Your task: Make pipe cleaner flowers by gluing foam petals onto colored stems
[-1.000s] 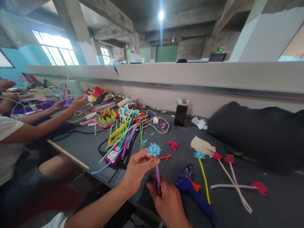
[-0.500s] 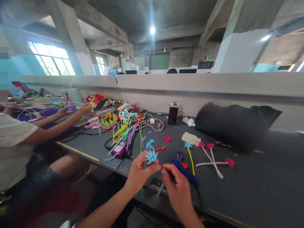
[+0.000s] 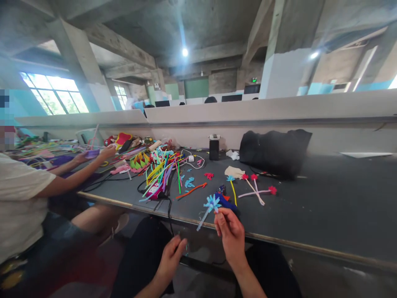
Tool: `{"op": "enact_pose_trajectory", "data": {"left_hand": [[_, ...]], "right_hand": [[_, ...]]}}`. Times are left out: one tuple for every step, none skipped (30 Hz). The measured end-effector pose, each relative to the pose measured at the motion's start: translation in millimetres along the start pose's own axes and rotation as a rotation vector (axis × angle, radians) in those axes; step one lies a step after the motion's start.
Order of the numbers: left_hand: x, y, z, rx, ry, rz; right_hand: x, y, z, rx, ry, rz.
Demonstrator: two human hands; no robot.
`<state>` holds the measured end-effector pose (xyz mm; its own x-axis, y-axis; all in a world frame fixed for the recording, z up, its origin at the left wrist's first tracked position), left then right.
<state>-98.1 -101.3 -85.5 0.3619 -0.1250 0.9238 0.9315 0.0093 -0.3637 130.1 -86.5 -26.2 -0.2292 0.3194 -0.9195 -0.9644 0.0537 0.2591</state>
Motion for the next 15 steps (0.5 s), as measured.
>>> {"op": "enact_pose_trajectory", "data": {"left_hand": [[-11, 3.7, -8, -0.002, -0.021, 0.011], [-21, 8.1, -14, -0.009, -0.029, 0.025], [-28, 12.9, -18, -0.021, -0.03, 0.04], [-34, 17.1, -20, -0.027, -0.022, 0.056], [-37, 21.0, -21, -0.033, -0.009, 0.071], [-40, 24.4, -20, -0.035, 0.0, 0.088], [-43, 27.9, -18, -0.043, 0.007, 0.104], [-45, 31.7, -16, -0.057, 0.01, 0.117], [-48, 35.7, -14, -0.078, 0.012, 0.128], [-51, 39.7, -13, -0.1, 0.014, 0.138], [-54, 43.4, -12, -0.121, 0.016, 0.149], [-58, 46.3, -12, -0.136, 0.018, 0.163], [-62, 48.4, -12, -0.143, 0.019, 0.181], [-68, 50.0, -13, -0.145, 0.014, 0.201], [-74, 51.0, -13, -0.14, 0.008, 0.219]], "right_hand": [[-1, 0, 0, -0.001, -0.011, 0.018], [-3, 1, 1, 0.0, -0.02, 0.031], [-4, 1, 1, -0.001, -0.025, 0.042], [-5, 1, 1, 0.0, -0.026, 0.047], [-5, 2, 1, 0.004, -0.027, 0.049], [-6, 1, 1, 0.009, -0.027, 0.049], [-6, 1, 0, 0.012, -0.027, 0.047], [-5, 1, 0, 0.016, -0.027, 0.045], [-5, 1, -1, 0.018, -0.027, 0.043], [-4, 1, -1, 0.02, -0.026, 0.042], [-4, 1, -2, 0.021, -0.027, 0.041], [-3, 1, -2, 0.023, -0.028, 0.038], [-3, 0, -2, 0.028, -0.032, 0.032], [-2, 0, -3, 0.033, -0.036, 0.022], [-2, 0, -3, 0.036, -0.04, 0.012]]}}
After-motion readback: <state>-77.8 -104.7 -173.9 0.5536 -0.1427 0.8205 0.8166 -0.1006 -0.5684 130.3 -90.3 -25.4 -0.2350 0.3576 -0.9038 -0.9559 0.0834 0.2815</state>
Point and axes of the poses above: each hand's wrist, its own z-axis towards the middle knuckle, its own y-axis out of the palm, x = y × z, the point moved 9 cm from there along z, towards the middle knuckle, and after that the axes turned 7 degrees about -x, right-handed, at the moved point
